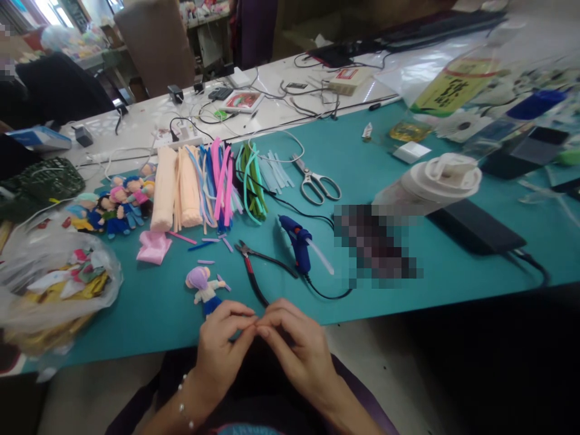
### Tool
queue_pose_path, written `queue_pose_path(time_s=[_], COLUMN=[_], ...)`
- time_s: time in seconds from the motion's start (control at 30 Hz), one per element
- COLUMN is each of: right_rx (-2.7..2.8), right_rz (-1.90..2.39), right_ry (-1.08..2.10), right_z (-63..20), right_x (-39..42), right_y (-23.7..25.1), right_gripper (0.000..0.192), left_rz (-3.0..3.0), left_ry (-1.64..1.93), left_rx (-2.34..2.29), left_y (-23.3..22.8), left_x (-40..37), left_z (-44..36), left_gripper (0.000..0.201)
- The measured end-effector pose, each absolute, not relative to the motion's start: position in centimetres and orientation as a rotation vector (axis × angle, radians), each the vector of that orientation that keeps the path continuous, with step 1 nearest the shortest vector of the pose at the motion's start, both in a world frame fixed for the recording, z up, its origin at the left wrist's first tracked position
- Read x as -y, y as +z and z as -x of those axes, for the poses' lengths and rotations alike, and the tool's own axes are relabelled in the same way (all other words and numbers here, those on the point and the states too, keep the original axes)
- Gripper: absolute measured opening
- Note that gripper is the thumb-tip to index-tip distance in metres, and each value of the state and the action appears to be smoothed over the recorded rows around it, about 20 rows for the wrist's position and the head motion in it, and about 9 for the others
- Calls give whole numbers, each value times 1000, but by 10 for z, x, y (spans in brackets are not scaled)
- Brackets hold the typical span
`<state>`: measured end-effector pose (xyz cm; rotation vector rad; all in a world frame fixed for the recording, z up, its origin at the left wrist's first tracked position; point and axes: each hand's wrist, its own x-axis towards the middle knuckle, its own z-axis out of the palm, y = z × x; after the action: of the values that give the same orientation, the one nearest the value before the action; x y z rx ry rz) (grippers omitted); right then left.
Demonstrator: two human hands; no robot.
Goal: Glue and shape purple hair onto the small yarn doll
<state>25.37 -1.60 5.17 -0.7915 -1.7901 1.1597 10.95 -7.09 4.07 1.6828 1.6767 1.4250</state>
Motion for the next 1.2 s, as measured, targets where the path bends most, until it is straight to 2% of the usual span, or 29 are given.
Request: queue_pose_path(time_s=[0.23, 0.37, 0.5, 0.7, 0.77, 1.07, 1.2], right_rx=[1791, 1746, 1723, 1697, 1701, 1747, 1833], right_rz=[851, 901, 882, 790, 793, 901, 1160], right_ry=[1205, 1272, 1262, 1157, 1135, 1100, 1018], right_z=[-250, -248, -249, -246, -245, -259, -294], right_x=[14, 13, 13, 18, 20, 10, 5], right_y=[43, 39, 39, 42, 41, 41, 32], right_gripper=[25, 30, 32, 13, 12, 32, 45], left_rz=[-1813, -1395, -896, -713, -742, -1023, -1094], left_ry=[1507, 1501, 1465, 1387, 1360, 1336, 1529], left_rx=[-1694, -1588, -1459, -1340, -1342, -1409, -1725], left_y=[40, 40, 37, 32, 32, 29, 24], left_x=[70, 70, 68, 67, 68, 74, 71], left_z=[-108, -106, -103, -107, -108, -107, -74], left_gripper=[12, 12, 24, 29, 28, 23, 17])
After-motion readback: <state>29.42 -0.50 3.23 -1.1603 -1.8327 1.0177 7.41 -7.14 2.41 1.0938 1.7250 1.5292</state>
